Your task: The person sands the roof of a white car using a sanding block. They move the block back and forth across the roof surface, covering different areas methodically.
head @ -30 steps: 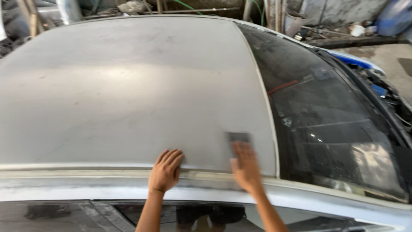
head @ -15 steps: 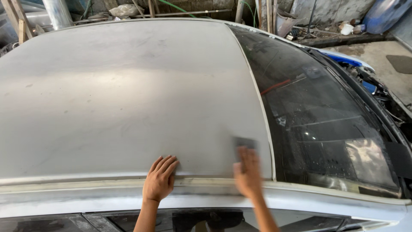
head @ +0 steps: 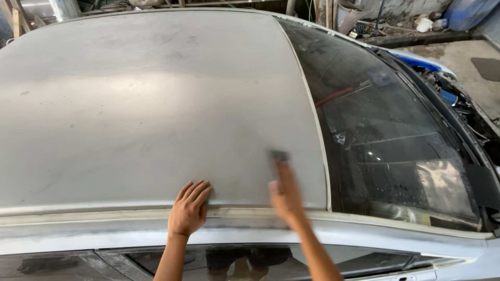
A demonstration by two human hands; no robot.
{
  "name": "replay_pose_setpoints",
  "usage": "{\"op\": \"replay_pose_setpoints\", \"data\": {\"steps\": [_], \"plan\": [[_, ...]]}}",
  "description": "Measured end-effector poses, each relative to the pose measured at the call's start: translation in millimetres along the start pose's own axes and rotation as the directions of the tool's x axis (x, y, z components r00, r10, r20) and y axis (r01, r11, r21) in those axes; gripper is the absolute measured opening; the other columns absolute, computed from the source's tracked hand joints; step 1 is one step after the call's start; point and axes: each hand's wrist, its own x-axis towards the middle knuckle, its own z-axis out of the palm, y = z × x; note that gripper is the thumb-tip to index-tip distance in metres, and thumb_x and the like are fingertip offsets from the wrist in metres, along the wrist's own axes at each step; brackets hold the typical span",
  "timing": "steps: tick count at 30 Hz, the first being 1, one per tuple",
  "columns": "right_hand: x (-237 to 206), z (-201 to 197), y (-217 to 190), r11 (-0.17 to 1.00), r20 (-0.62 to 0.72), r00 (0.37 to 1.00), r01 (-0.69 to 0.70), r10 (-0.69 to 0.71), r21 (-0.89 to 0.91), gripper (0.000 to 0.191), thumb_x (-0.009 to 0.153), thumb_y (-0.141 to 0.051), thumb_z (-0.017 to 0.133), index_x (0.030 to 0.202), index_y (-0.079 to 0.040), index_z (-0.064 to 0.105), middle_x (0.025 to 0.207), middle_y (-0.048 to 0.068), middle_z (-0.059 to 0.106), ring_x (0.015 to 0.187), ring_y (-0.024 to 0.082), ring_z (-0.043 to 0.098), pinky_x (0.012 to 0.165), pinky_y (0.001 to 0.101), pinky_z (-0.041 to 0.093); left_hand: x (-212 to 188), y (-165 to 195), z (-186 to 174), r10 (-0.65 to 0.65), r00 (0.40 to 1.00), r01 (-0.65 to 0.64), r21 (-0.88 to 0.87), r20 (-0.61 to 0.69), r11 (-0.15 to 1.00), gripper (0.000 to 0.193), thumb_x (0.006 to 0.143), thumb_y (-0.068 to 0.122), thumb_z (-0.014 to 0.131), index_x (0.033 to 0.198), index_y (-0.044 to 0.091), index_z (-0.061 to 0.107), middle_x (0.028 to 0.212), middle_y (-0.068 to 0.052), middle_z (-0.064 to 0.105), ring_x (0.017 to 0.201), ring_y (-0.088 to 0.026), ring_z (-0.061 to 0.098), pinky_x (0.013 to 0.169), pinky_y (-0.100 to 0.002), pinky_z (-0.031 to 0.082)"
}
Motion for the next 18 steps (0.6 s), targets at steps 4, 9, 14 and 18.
{"op": "replay_pose_setpoints", "data": {"steps": [4, 9, 14, 18], "plan": [[10, -29, 47, 0.994, 0.004, 0.994, -0.105, 0.105, 0.003, 0.065, 0.106, -0.030, 0.034, 0.162, -0.019, 0.004, 0.172, 0.009, 0.000, 0.156, 0.028, 0.001, 0.124, 0.0414, 0.003, 2, -2, -1, -0.004, 1.000, 0.004, 0.003, 0.005, 1.000, 0.046, 0.079, 0.000, 0.059, 0.122, 0.010, 0.068, 0.136, -0.004, 0.065, 0.133, -0.024, 0.056, 0.119, -0.044, 0.038], [-13, 49, -49, 0.900, 0.235, 0.878, 0.435, -0.417, -0.023, 0.065, 0.107, -0.025, 0.041, 0.164, -0.016, 0.011, 0.173, 0.009, 0.009, 0.159, 0.030, 0.007, 0.128, 0.0469, 0.006, 2, -5, 1, -0.002, 1.000, 0.002, 0.010, 0.016, 1.000, 0.039, 0.082, 0.003, 0.060, 0.120, 0.008, 0.066, 0.136, -0.007, 0.064, 0.135, -0.026, 0.054, 0.121, -0.045, 0.037], [-18, 29, -58, 0.877, -0.199, 0.894, 0.438, -0.402, 0.195, 0.062, 0.102, -0.025, 0.042, 0.162, -0.014, 0.030, 0.168, 0.007, 0.032, 0.159, 0.028, 0.029, 0.134, 0.0424, 0.023, 2, -4, 1, -0.005, 1.000, 0.005, -0.007, 0.007, 1.000, 0.050, 0.080, 0.002, 0.058, 0.130, 0.004, 0.063, 0.141, -0.012, 0.061, 0.136, -0.029, 0.052, 0.121, -0.045, 0.035], [1, -48, 40, 0.980, -0.179, 0.981, 0.035, -0.070, -0.195, 0.069, 0.099, -0.028, 0.042, 0.161, -0.011, 0.017, 0.169, 0.015, 0.018, 0.154, 0.036, 0.015, 0.123, 0.0448, 0.015, 3, -3, -4, 0.005, 1.000, -0.005, -0.001, 0.004, 1.000, 0.050, 0.081, 0.001, 0.056, 0.131, 0.005, 0.063, 0.142, -0.012, 0.060, 0.138, -0.028, 0.051, 0.122, -0.045, 0.033]]}}
